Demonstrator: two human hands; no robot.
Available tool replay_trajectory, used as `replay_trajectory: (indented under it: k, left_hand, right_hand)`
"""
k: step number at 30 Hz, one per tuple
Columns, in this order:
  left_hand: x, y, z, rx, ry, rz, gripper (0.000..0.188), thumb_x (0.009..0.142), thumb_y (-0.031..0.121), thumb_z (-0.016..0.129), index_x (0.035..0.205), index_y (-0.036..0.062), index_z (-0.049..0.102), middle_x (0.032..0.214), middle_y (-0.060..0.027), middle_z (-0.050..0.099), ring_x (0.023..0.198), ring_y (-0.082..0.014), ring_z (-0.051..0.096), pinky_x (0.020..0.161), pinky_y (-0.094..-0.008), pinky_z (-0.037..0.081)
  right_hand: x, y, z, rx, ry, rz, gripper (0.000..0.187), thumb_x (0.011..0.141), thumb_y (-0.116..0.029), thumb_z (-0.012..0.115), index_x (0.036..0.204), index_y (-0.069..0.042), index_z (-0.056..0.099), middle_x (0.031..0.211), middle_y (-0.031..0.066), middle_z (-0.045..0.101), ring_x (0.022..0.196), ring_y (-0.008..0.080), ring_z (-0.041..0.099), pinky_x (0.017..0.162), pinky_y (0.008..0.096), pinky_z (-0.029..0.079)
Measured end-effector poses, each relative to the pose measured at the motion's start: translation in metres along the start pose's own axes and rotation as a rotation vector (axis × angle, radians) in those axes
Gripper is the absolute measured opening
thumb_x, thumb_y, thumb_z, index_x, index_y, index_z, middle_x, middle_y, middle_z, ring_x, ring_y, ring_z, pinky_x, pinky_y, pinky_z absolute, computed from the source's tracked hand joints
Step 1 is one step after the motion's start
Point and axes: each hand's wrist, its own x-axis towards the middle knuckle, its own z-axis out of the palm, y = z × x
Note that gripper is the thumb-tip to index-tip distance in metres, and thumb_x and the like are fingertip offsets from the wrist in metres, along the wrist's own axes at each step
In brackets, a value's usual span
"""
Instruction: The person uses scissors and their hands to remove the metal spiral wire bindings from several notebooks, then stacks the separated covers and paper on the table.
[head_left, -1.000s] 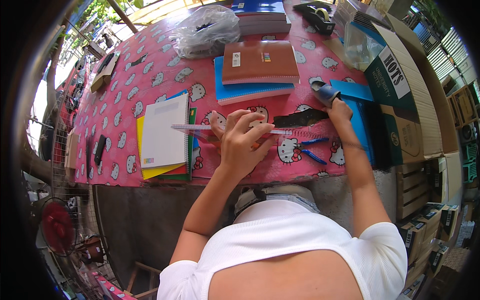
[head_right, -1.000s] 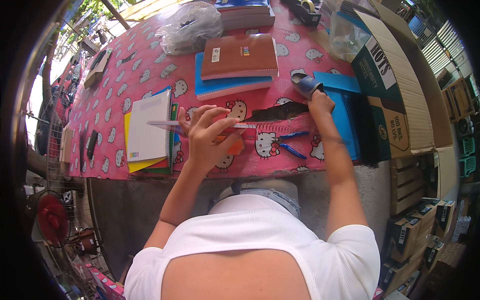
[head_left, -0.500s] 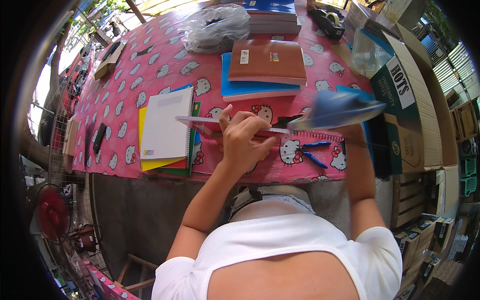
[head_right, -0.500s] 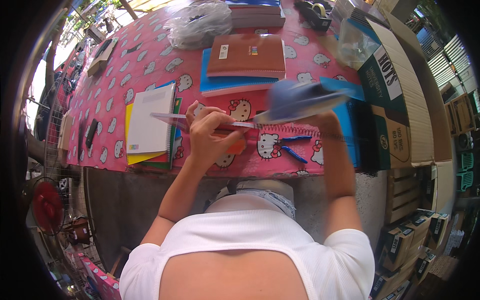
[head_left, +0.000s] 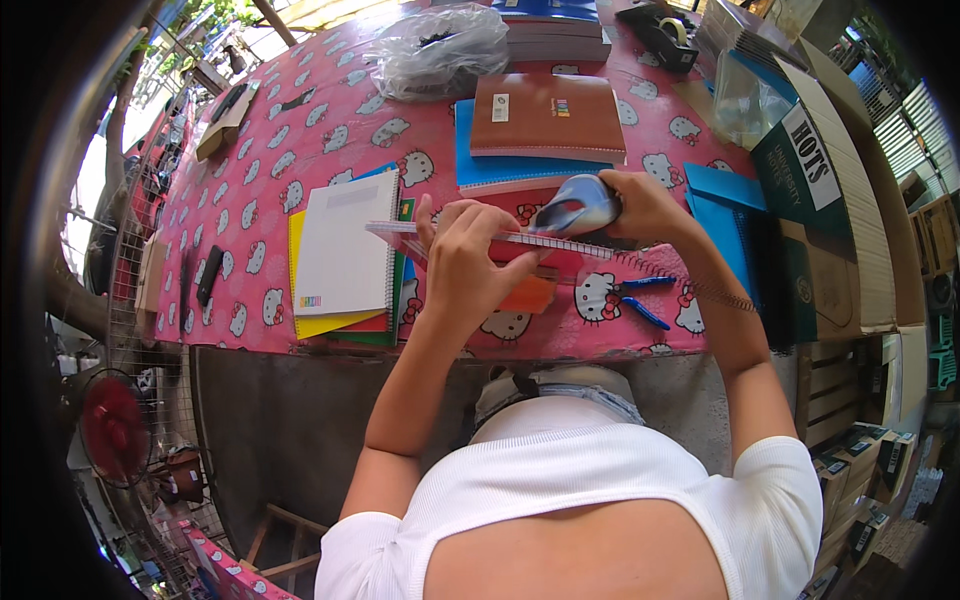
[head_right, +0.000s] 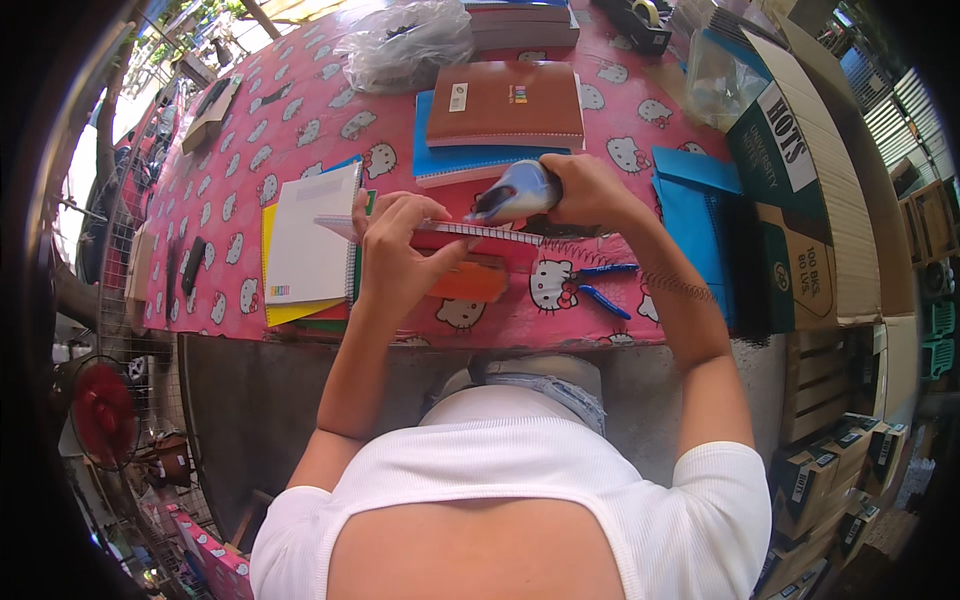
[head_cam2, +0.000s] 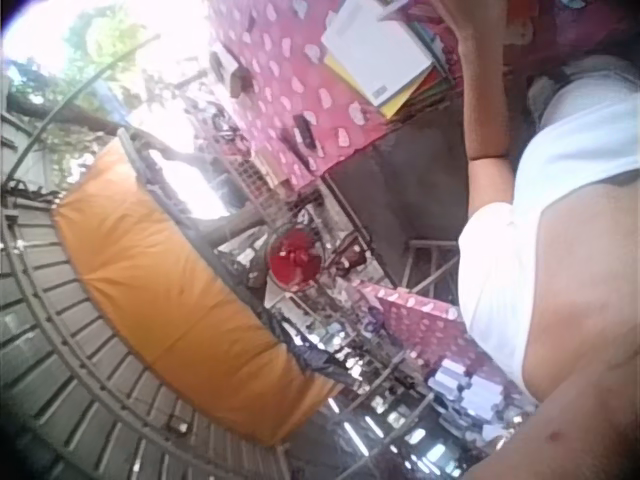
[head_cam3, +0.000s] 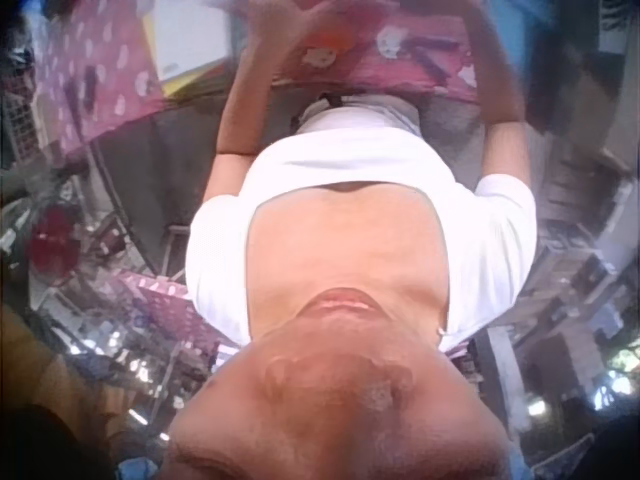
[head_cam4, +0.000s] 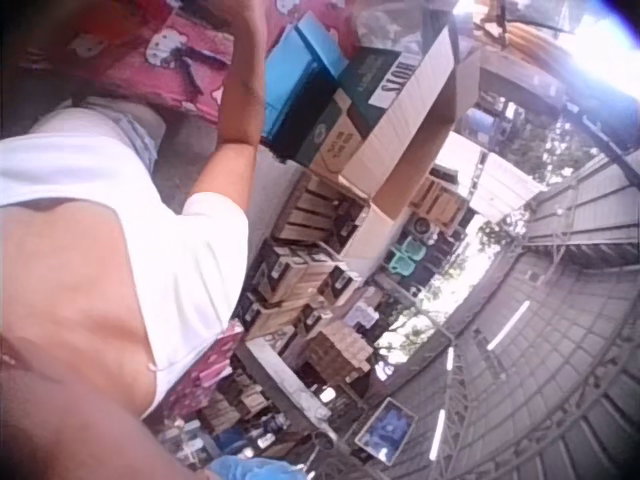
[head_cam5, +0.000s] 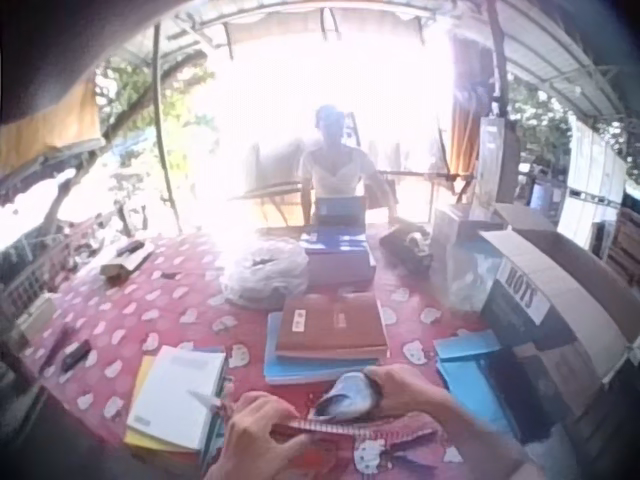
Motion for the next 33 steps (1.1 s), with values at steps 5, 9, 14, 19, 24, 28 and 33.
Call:
replay_trajectory:
  k: [5,9,14,19,24,28,33]
  left_hand:
    - [-0.007,-0.012,-0.011,0.118,0.018,-0.040,0.029,0.060,0.027,0.084,0.078,0.0123,0.066,0.089,-0.0002,0.065,0.099,-0.0202,0.059,0.108,-0.0576,0.014]
    - [-0.007,-0.019,-0.012,0.151,0.084,-0.033,0.029,0.060,0.028,0.084,0.078,0.0131,0.067,0.088,-0.0002,0.065,0.096,-0.0195,0.059,0.109,-0.0563,0.013]
    - [-0.010,-0.029,-0.013,0.040,-0.019,-0.089,0.028,0.061,0.028,0.084,0.079,0.0135,0.068,0.086,0.0009,0.065,0.095,-0.0187,0.059,0.111,-0.0557,0.010]
    - [-0.011,-0.028,-0.020,0.164,0.061,-0.105,0.028,0.060,0.030,0.084,0.080,0.0159,0.069,0.091,0.0021,0.067,0.105,-0.0205,0.058,0.109,-0.0612,0.004]
    - [-0.016,-0.033,-0.027,0.299,0.116,-0.176,0.029,0.059,0.030,0.085,0.081,0.0173,0.070,0.100,0.0028,0.067,0.114,-0.0231,0.054,0.106,-0.0670,-0.004]
    - [-0.021,-0.047,-0.032,0.111,0.101,-0.230,0.030,0.059,0.029,0.085,0.081,0.0138,0.070,0.104,-0.0007,0.065,0.113,-0.0253,0.053,0.106,-0.0623,0.015]
    - [-0.016,-0.046,-0.040,0.068,0.195,-0.180,0.036,0.054,0.019,0.088,0.083,0.0069,0.070,0.114,-0.0119,0.061,0.103,-0.0287,0.059,0.087,-0.0427,0.048]
  right_hand:
    - [-0.002,-0.022,0.017,0.553,0.095,0.058,0.057,0.055,0.002,0.070,0.111,0.000,0.059,0.102,0.0065,0.064,0.091,0.0149,0.060,0.079,0.0302,0.050]
    - [0.014,-0.017,0.004,0.406,-0.042,0.022,0.053,0.060,-0.001,0.070,0.112,-0.002,0.060,0.101,0.0067,0.066,0.087,0.0143,0.061,0.074,0.0273,0.050]
    - [0.026,-0.002,0.024,-0.639,-0.020,0.200,0.053,0.059,-0.002,0.078,0.109,-0.003,0.062,0.097,0.0073,0.068,0.088,0.0175,0.063,0.081,0.0348,0.051]
    - [0.026,-0.017,0.028,0.253,-0.048,0.013,0.044,0.058,-0.002,0.074,0.101,-0.001,0.064,0.094,0.0070,0.068,0.086,0.0151,0.062,0.076,0.0306,0.051]
    - [0.041,-0.011,0.030,0.276,-0.100,-0.037,0.047,0.058,0.002,0.072,0.104,0.001,0.062,0.096,0.0065,0.066,0.086,0.0133,0.061,0.074,0.0294,0.052]
    - [0.060,-0.025,0.044,0.258,-0.081,0.080,0.053,0.058,0.004,0.072,0.109,0.003,0.059,0.096,0.0090,0.066,0.080,0.0166,0.063,0.067,0.0326,0.056]
    - [0.081,-0.013,0.058,-0.254,-0.144,0.015,0.058,0.059,0.001,0.076,0.114,-0.001,0.059,0.103,0.0106,0.067,0.088,0.0234,0.066,0.074,0.0366,0.055]
